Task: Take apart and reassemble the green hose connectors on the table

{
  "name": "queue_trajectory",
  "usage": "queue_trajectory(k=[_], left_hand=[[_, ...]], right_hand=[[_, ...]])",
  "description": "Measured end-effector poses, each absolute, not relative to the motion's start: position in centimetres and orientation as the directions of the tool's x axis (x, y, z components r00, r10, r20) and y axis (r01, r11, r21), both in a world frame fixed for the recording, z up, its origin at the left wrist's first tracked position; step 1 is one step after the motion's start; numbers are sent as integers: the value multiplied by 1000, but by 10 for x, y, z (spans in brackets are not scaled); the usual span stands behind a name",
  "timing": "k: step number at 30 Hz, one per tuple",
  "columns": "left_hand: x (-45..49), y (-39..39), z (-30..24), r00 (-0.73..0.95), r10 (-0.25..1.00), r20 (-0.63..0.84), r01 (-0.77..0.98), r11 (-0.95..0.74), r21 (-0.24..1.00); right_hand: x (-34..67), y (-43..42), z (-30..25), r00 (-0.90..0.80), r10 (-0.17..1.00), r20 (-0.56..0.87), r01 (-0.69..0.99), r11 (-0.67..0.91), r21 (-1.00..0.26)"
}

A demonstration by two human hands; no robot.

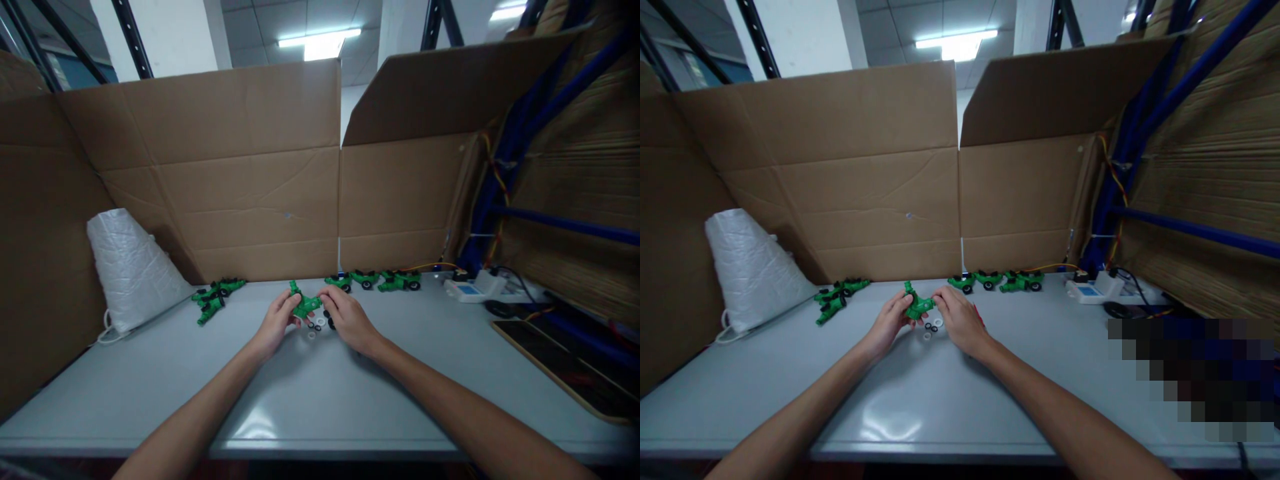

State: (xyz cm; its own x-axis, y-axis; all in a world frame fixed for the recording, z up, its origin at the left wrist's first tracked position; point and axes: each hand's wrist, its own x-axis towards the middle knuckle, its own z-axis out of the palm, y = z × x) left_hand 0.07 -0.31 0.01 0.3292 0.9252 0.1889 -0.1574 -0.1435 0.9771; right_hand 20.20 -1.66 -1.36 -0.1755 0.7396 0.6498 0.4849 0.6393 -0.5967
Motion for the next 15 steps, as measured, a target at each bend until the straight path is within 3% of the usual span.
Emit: queue_trajectory(k=[15], left_hand=[[2,-1,-5,379,917,123,-107,-88,990]], right_hand=[[206,-11,-20,-169,773,612,496,603,-625]])
